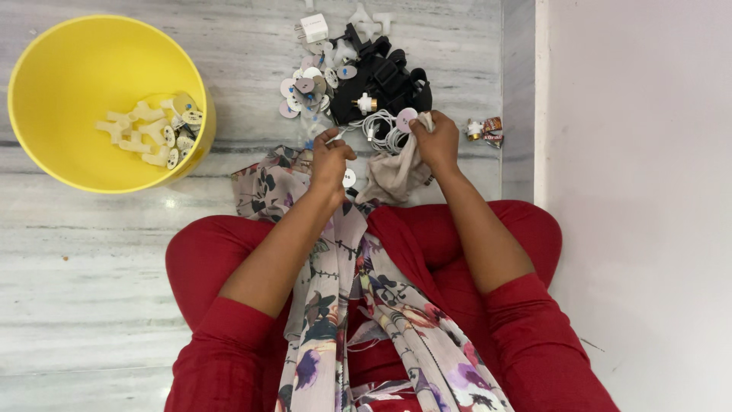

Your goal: The person sits on the floor and assembles small white plastic components with wires and black straps. They pick up parts from a yellow bowl and the floor, connect them, and place the assembled units into the bowl.

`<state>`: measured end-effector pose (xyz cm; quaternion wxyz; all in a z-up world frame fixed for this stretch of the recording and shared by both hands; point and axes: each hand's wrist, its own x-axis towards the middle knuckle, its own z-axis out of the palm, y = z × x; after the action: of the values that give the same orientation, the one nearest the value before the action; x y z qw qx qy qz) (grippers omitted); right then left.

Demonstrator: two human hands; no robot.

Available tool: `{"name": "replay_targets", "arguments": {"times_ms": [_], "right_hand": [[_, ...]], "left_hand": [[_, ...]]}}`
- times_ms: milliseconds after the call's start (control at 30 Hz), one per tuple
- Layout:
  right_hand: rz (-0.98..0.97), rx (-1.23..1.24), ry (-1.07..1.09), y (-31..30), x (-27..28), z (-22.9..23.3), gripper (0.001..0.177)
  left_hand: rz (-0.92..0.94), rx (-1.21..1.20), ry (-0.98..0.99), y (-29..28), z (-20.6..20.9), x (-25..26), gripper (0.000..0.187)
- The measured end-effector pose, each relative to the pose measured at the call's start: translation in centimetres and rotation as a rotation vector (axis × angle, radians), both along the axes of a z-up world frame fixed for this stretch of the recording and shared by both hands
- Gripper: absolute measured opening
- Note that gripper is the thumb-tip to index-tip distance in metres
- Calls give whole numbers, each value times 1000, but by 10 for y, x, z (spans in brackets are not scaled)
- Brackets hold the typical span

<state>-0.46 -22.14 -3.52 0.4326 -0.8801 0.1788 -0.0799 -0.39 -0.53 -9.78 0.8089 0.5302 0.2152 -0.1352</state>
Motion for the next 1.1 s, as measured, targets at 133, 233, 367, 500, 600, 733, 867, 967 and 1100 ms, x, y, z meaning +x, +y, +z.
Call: {"name": "replay_targets", "arguments": {"times_ms": [133, 233, 367, 500, 600, 733, 867, 967, 1100], "right_hand": [[-46, 199, 35, -7, 4, -23, 27], [-94, 375, -3, -11, 4, -29, 33], [-132, 612, -81, -11, -1, -10, 33], [66, 798, -31, 12, -33, 29, 22], [244, 551, 38, 42, -62, 54, 23], [465, 159, -388, 70, -72, 70, 30], [466, -172, -358, 83, -75, 77, 44], [563, -231, -443, 94, -85, 77, 40], [573, -243, -536, 94, -77, 75, 30]], "left_hand": [[-145, -148, 136, 2, 8, -5, 51], [-196, -282, 130, -1, 21, -7, 46], [-163, -497, 79, 2, 42, -6, 52], [-189, -673, 61, 9, 65, -6, 78], [-259, -757, 7, 10, 84, -6, 96], [-333, -831, -37, 9, 99, -19, 113], [-329, -855, -15, 10, 105, -22, 120], [-276, -881, -104, 13, 106, -18, 125], [-353, -852, -69, 8, 104, -24, 128]]}}
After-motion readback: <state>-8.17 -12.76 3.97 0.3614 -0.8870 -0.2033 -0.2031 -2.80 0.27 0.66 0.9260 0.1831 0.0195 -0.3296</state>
